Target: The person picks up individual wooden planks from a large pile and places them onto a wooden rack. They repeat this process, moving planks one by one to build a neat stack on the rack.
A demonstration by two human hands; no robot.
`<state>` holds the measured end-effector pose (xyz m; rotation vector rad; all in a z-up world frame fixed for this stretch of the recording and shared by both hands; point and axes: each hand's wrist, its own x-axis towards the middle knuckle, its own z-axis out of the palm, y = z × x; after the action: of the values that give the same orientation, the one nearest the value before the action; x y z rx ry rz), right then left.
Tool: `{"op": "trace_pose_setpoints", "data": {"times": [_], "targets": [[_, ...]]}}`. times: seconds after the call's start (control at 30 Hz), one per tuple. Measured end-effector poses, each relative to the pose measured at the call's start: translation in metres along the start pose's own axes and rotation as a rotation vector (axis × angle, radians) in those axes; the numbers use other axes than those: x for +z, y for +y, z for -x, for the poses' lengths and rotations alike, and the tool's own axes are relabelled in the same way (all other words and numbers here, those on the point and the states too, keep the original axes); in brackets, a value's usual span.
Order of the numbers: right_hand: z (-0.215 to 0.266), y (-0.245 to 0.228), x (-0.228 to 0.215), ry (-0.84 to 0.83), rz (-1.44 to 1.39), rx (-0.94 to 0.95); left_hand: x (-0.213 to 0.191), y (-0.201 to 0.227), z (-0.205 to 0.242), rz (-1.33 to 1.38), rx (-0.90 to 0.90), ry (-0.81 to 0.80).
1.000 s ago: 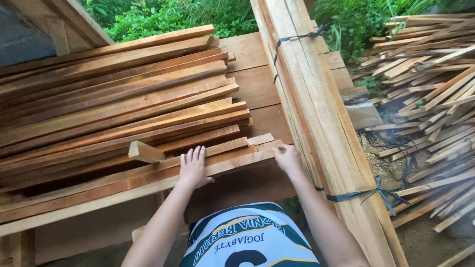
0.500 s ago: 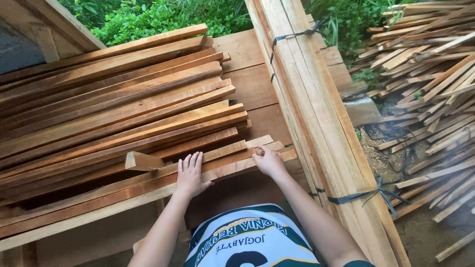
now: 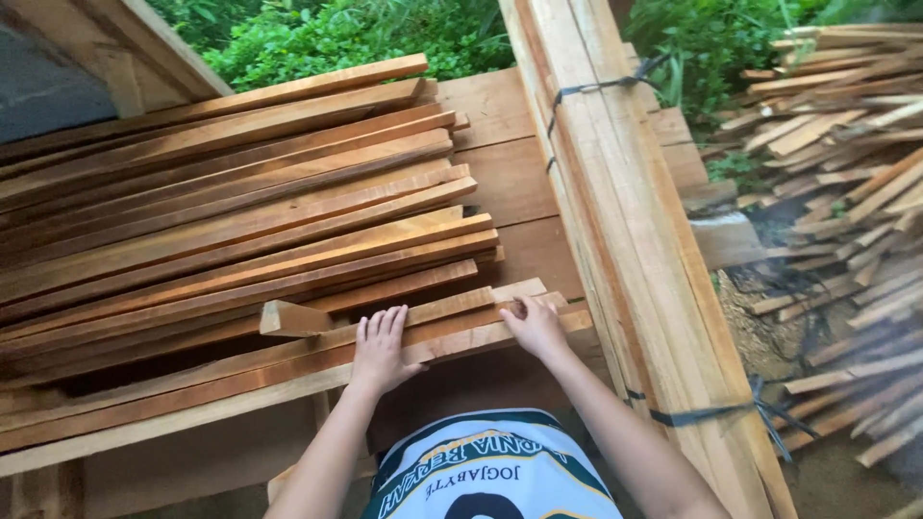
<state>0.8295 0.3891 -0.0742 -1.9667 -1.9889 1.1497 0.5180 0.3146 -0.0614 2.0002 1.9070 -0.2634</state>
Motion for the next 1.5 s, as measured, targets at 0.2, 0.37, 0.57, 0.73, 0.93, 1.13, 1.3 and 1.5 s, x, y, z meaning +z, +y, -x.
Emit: {"op": "trace_pose_setpoints", "data": {"times": [0.2,0.37,0.57,0.73,0.93,1.13,1.3,1.5], "targets": [[-0.008,-0.031,0.02,-0.126,-0.148,0.273,0.003,0.0,0.0,-0.028,-0.007,-0.025],[-0.003,-0.054,0.012,-0.178,-0.168,0.331,-0.014,0.004,0.0,-0.107,0.0,-0.105],[0.014,-0.09,0.018,-0.254,-0.209,0.274,-0.017,-0.007,0.004,-0.116,-0.034,-0.147],[0.003,-0.066,0.048,-0.236,-0.429,0.22,-0.02,-0.011,0.006,-0.102,-0.045,-0.171],[-0.007,0.052,0.006,0.267,-0.104,0.178,-0.024,-0.003,0.005,-0.079,-0.054,-0.177],[-0.038,0.101,0.002,0.037,-0.057,0.255,-0.028,-0.002,0.004,-0.076,-0.047,-0.19],[-0.028,0.052,-0.032,-0.06,-0.033,0.346,-0.039,-0.001,0.0,-0.121,-0.038,-0.21],[-0.014,0.028,-0.035,-0.092,-0.147,0.393,-0.04,0.0,0.0,-0.183,-0.034,-0.28]]}}
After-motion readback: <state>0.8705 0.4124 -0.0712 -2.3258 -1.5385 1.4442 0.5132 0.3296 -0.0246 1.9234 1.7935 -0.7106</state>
